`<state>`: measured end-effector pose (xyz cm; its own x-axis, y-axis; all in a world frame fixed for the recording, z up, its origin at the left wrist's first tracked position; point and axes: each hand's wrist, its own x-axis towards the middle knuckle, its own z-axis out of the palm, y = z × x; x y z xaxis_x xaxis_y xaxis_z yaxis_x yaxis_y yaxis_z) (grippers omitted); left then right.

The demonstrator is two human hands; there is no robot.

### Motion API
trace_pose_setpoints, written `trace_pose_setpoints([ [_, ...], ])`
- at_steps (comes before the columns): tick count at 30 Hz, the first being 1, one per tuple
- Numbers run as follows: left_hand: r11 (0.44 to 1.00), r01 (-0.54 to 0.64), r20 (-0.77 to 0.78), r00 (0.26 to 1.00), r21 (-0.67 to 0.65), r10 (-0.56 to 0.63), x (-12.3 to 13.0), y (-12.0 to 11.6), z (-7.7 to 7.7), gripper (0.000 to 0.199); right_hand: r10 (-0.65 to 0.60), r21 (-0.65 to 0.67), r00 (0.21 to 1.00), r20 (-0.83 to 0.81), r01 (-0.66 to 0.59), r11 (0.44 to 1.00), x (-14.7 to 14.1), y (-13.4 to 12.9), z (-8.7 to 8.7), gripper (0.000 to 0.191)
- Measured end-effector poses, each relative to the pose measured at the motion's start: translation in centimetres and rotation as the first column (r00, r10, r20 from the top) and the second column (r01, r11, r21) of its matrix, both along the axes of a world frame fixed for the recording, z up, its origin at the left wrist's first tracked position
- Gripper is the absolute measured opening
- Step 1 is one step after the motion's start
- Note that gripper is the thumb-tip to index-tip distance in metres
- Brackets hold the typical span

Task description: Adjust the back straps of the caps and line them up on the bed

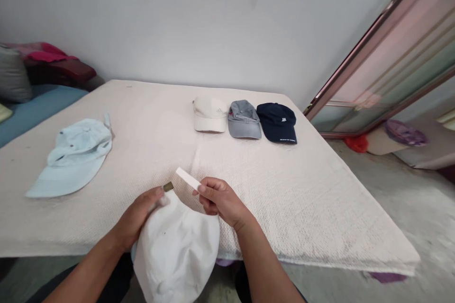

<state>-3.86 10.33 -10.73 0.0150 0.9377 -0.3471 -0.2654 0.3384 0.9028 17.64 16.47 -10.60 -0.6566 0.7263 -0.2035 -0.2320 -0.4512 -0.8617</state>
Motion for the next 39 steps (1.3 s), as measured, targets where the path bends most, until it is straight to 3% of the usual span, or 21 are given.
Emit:
trace_pose_setpoints([
  [3, 1.000, 0.001, -0.008, 1.000, -0.016, -0.001, 0.3, 0.1, 0.3, 0.020, -0.017, -0.007, 1.000, -0.008, 0.017, 1.000, 0.1, 0.0, -0.2, 0.017],
  [9, 0.997, 0.042, 0.054, 0.998, -0.068, -0.039, 0.5, 0.0, 0.1, 0.028, -0.173, -0.005, 0.981, -0.087, 0.173, 0.985, 1.0, 0.4, 0.0, 0.005],
  [14, 0.989, -0.057, 0.029, 0.998, -0.134, 0.062, 0.7, 0.1, -0.5, 0.032, -0.142, -0.010, 0.990, 0.024, 0.142, 0.990, 0.4, 0.3, 0.1, 0.022],
  [19, 0.998, 0.027, 0.155, 0.988, -0.059, -0.018, 0.8, 0.1, -0.5, 0.015, -0.091, 0.065, 0.988, 0.127, 0.083, 0.994, 0.0, 0.3, -0.2, 0.025],
  [24, 0.997, 0.062, 0.183, 0.982, -0.046, -0.053, 0.9, -0.1, -0.3, 0.019, -0.036, 0.059, 0.989, 0.140, 0.028, 0.998, 0.1, 0.3, -0.4, 0.026],
  [30, 0.998, 0.009, 0.145, 0.989, -0.060, 0.000, 1.0, 0.0, -0.3, 0.025, -0.066, 0.039, 0.988, 0.141, 0.061, 0.997, 0.2, 0.4, -0.4, 0.026],
  [39, 0.996, 0.019, 0.221, 0.975, -0.085, 0.000, 0.6, -0.1, -0.8, 0.011, 0.028, 0.096, 0.981, 0.192, -0.047, 0.994, 0.3, 0.2, -0.5, 0.027],
])
